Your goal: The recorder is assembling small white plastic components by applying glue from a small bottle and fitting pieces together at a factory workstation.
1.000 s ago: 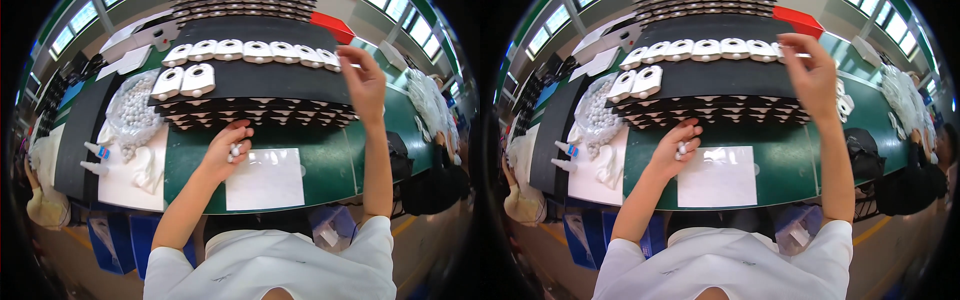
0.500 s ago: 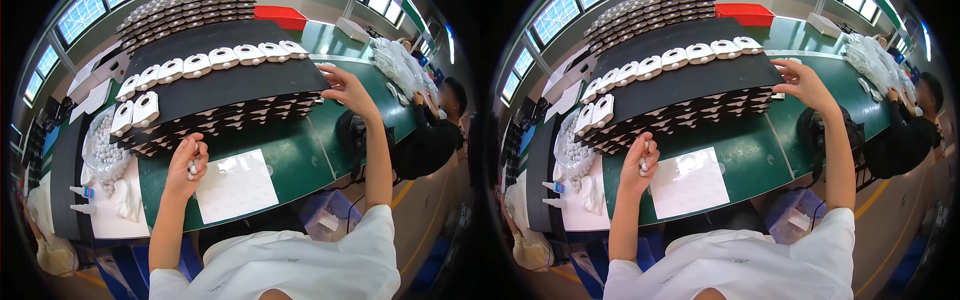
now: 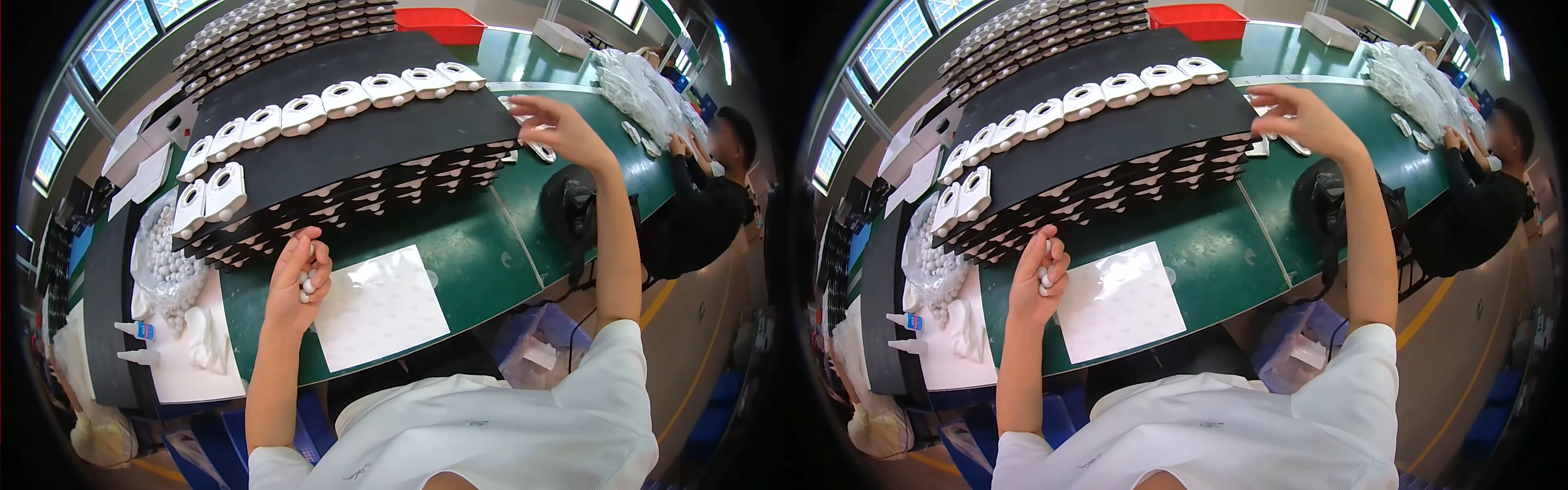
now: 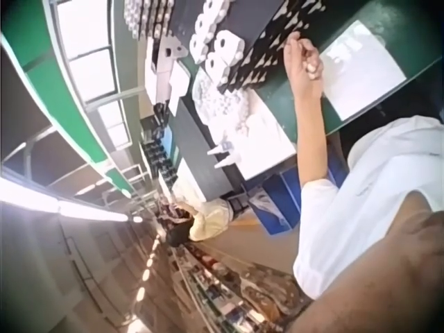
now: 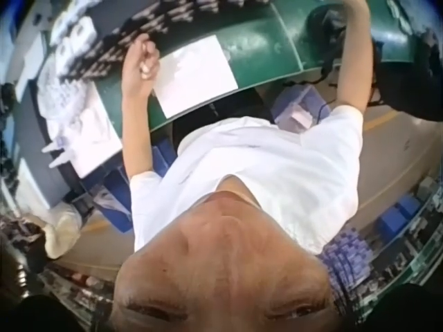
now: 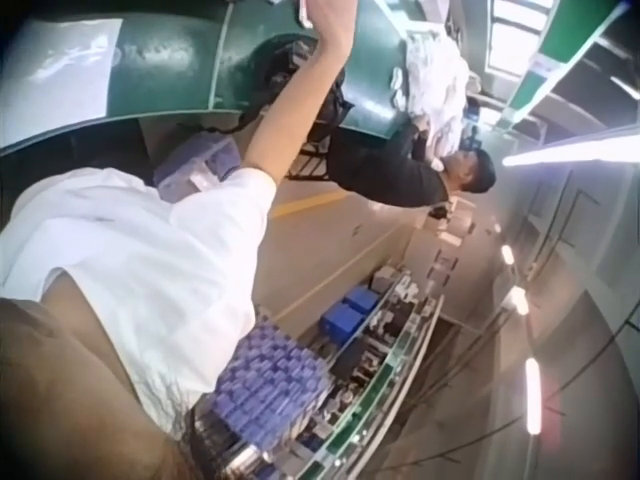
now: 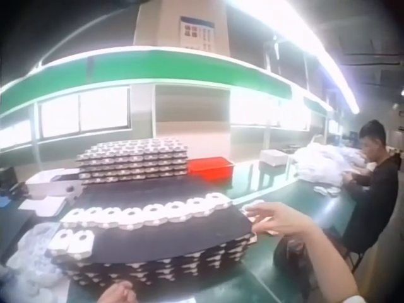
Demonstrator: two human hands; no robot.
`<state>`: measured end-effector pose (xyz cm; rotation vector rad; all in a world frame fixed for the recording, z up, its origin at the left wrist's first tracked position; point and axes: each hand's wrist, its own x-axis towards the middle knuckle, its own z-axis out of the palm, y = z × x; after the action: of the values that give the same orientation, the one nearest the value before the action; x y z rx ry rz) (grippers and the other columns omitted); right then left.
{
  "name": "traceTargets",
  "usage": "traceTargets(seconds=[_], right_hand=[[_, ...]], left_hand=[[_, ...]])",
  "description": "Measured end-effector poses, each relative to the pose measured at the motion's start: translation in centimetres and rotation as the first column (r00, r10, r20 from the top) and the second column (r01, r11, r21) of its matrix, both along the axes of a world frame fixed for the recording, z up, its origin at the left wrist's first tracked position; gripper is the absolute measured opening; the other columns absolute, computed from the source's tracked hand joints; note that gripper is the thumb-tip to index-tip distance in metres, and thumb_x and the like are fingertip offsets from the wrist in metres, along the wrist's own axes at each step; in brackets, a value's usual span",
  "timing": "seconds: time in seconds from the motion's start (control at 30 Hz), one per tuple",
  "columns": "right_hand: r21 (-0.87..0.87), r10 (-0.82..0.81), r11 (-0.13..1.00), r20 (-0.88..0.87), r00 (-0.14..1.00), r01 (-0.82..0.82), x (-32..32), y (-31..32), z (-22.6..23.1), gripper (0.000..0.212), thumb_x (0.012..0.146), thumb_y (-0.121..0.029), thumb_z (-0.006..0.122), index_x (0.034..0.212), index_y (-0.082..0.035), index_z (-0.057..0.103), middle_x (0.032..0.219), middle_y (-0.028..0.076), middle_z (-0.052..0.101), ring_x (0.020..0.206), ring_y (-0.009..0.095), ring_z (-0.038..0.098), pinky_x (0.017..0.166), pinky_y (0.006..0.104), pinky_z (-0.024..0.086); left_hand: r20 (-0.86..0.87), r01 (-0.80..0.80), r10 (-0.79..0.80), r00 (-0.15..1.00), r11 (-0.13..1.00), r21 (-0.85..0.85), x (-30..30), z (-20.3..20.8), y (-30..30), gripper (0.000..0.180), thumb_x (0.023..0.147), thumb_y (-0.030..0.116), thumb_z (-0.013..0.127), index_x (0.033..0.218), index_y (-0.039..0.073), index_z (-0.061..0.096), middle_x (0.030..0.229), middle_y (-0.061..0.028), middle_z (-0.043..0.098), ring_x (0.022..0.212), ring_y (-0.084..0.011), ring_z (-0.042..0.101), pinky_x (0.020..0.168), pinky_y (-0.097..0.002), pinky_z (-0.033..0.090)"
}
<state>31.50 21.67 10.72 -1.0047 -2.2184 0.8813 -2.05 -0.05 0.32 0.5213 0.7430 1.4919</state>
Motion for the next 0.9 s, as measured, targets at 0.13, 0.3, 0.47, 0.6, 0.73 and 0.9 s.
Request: traceTargets(seconds=[0.13, 0.3, 0.47, 0.6, 0.73, 0.9], right_hand=[[-0.054, -0.246, 0.968, -0.044, 0.968, 0.244, 2.1, 4.1, -3.9, 0.037, 0.078, -0.005, 0.062, 0.114, 0.001, 0.054, 0.102, 0.011, 0.061, 0.083, 0.018, 0.058, 0.077, 0.0282, 0.046], [0.600, -0.301, 0.799, 0.452, 0.840, -0.037, 2.0, 3.6, -11.0, 0.019, 0.068, -0.008, 0.068, 0.083, -0.001, 0.057, 0.076, 0.016, 0.059, 0.089, 0.034, 0.052, 0.074, 0.0404, 0.046], [0.544, -0.397, 0.839, 0.600, 0.695, 0.010, 0.6, -1.3, -9.6, 0.021, 0.070, -0.019, 0.069, 0.080, -0.001, 0.065, 0.082, 0.013, 0.060, 0.087, 0.030, 0.053, 0.074, 0.0385, 0.046], [0.586, -0.450, 0.806, 0.702, 0.551, -0.089, 0.2, -4.4, -9.2, 0.025, 0.066, -0.025, 0.072, 0.065, -0.001, 0.065, 0.069, 0.010, 0.060, 0.081, 0.027, 0.054, 0.070, 0.0366, 0.046], [0.500, -0.312, 0.865, 0.580, 0.753, -0.027, 0.4, -6.5, -8.2, 0.027, 0.064, -0.025, 0.073, 0.063, -0.001, 0.062, 0.069, 0.011, 0.058, 0.078, 0.027, 0.054, 0.069, 0.0369, 0.045], [0.369, -0.300, 0.925, 0.577, 0.759, 0.085, 0.4, -7.2, -7.9, 0.027, 0.065, -0.025, 0.074, 0.067, -0.003, 0.058, 0.075, 0.011, 0.058, 0.078, 0.029, 0.054, 0.068, 0.0386, 0.044]], left_hand=[[-0.009, 0.011, -0.011, 1.000, 1.000, 0.013, 0.1, -0.3, 0.0, 0.018, 0.093, 0.026, 0.048, 0.097, 0.009, 0.049, 0.071, -0.0014, 0.050, 0.052, -0.0049, 0.040, 0.037, -0.0155, 0.026], [-0.051, 0.084, -0.083, 0.995, 0.996, 0.025, 0.1, -0.5, -0.1, 0.028, 0.093, 0.036, 0.044, 0.089, 0.009, 0.052, 0.069, 0.0012, 0.046, 0.052, -0.0040, 0.032, 0.037, -0.0147, 0.022], [-0.027, 0.043, -0.044, 0.999, 0.999, -0.014, 0.2, -0.4, -0.2, 0.031, 0.092, 0.038, 0.045, 0.086, 0.009, 0.054, 0.065, 0.0025, 0.040, 0.054, -0.0041, 0.032, 0.037, -0.0147, 0.022], [0.008, 0.062, -0.062, 0.998, 0.998, -0.007, 0.3, -0.5, -0.3, 0.031, 0.088, 0.036, 0.053, 0.089, 0.005, 0.056, 0.065, 0.0015, 0.043, 0.053, -0.0043, 0.038, 0.038, -0.0151, 0.025], [-0.017, 0.093, -0.093, 0.996, 0.996, 0.013, 0.3, -0.7, -0.3, 0.031, 0.089, 0.033, 0.053, 0.097, 0.003, 0.057, 0.064, 0.0021, 0.039, 0.053, -0.0043, 0.037, 0.038, -0.0151, 0.025], [-0.024, 0.114, -0.113, 0.993, 0.992, 0.062, 0.8, -0.2, -0.3, 0.029, 0.091, 0.023, 0.051, 0.112, 0.004, 0.054, 0.071, 0.0018, 0.041, 0.053, -0.0033, 0.037, 0.038, -0.0148, 0.026]])
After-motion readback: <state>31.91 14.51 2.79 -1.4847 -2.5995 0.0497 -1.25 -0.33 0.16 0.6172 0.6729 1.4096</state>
